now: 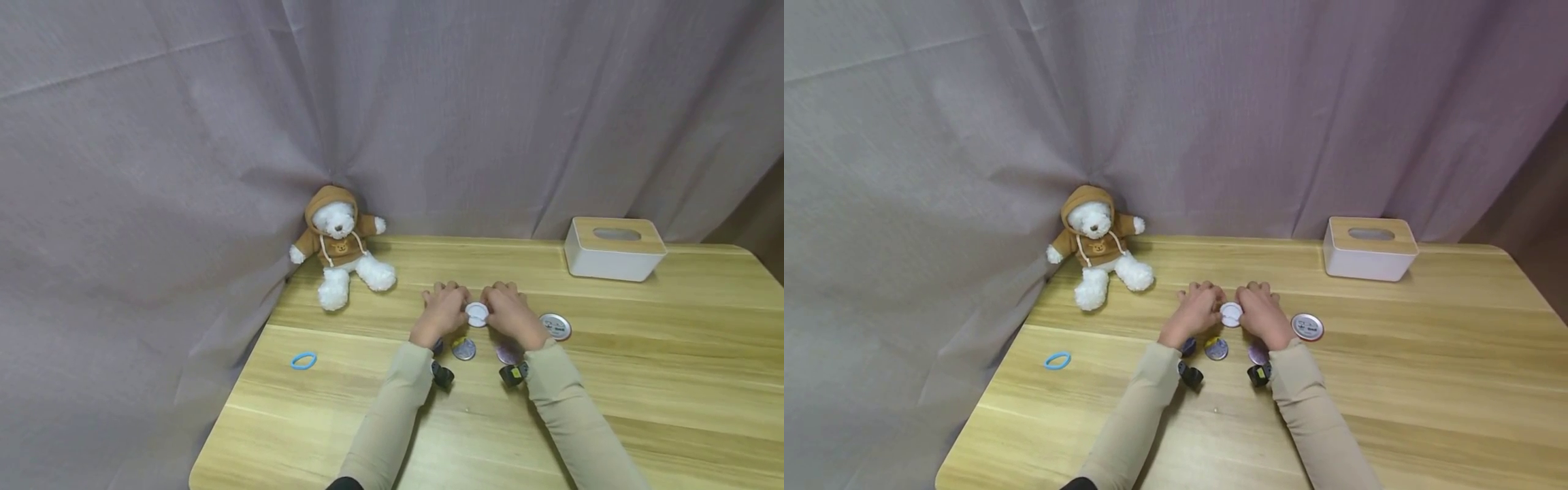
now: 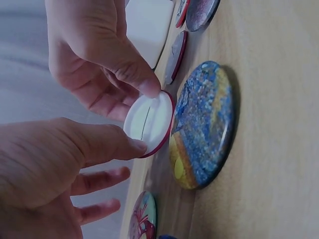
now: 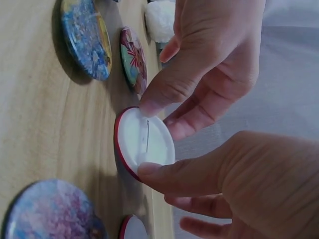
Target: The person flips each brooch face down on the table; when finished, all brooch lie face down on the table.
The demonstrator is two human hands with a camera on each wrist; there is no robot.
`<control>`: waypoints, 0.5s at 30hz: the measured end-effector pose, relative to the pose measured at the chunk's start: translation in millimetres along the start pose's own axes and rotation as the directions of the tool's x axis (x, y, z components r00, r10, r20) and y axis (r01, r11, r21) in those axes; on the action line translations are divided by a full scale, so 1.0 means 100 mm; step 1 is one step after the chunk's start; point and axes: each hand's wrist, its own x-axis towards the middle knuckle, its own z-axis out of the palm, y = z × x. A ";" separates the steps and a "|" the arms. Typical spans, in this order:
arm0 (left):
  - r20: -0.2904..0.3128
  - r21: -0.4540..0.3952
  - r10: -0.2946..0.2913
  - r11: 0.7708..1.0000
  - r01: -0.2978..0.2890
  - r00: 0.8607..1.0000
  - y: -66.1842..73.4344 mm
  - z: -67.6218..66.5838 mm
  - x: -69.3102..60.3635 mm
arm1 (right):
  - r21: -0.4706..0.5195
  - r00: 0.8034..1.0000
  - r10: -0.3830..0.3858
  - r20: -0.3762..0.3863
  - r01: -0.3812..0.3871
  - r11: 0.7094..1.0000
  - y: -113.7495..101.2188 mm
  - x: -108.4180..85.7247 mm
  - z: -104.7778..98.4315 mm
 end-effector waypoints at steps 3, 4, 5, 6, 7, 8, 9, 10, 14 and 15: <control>0.009 -0.011 0.000 1.000 0.000 1.000 0.00 0.01 0.00 | -0.015 1.000 0.015 0.017 -0.015 1.000 0.00 0.01 0.00; 0.011 -0.012 0.002 1.000 -0.001 1.000 -0.01 0.01 0.00 | -0.017 1.000 0.017 0.023 -0.017 1.000 0.00 0.02 0.00; 0.014 -0.013 0.002 1.000 -0.002 1.000 -0.01 0.01 0.00 | -0.016 0.999 0.019 0.030 -0.019 1.000 0.00 0.03 0.00; 0.017 -0.012 0.005 1.000 -0.005 1.000 -0.01 0.01 0.01 | -0.015 0.999 0.022 0.039 -0.021 1.000 0.01 0.04 0.00; 0.023 -0.008 0.007 1.000 -0.007 1.000 -0.01 0.01 0.01 | -0.008 0.998 0.026 0.051 -0.026 1.000 0.02 0.04 0.00; 0.032 0.001 0.011 1.000 -0.011 0.999 -0.01 0.01 0.01 | -0.003 0.997 0.030 0.067 -0.029 1.000 0.02 0.05 0.00; 0.040 0.009 0.015 1.000 -0.015 0.999 -0.01 0.01 0.00 | 0.005 0.997 0.025 0.077 -0.025 1.000 0.03 0.05 0.00; 0.048 0.014 0.017 1.000 -0.018 0.999 -0.01 0.02 0.00 | 0.016 0.996 0.026 0.091 -0.027 1.000 0.03 0.05 0.00; 0.061 0.031 0.026 0.999 -0.028 0.998 -0.02 0.04 -0.01 | 0.039 0.992 0.018 0.122 -0.023 0.999 0.08 0.06 0.02; 0.060 0.028 0.026 0.999 -0.028 0.998 -0.02 0.05 -0.01 | 0.044 0.992 0.022 0.126 -0.028 0.999 0.07 0.06 0.02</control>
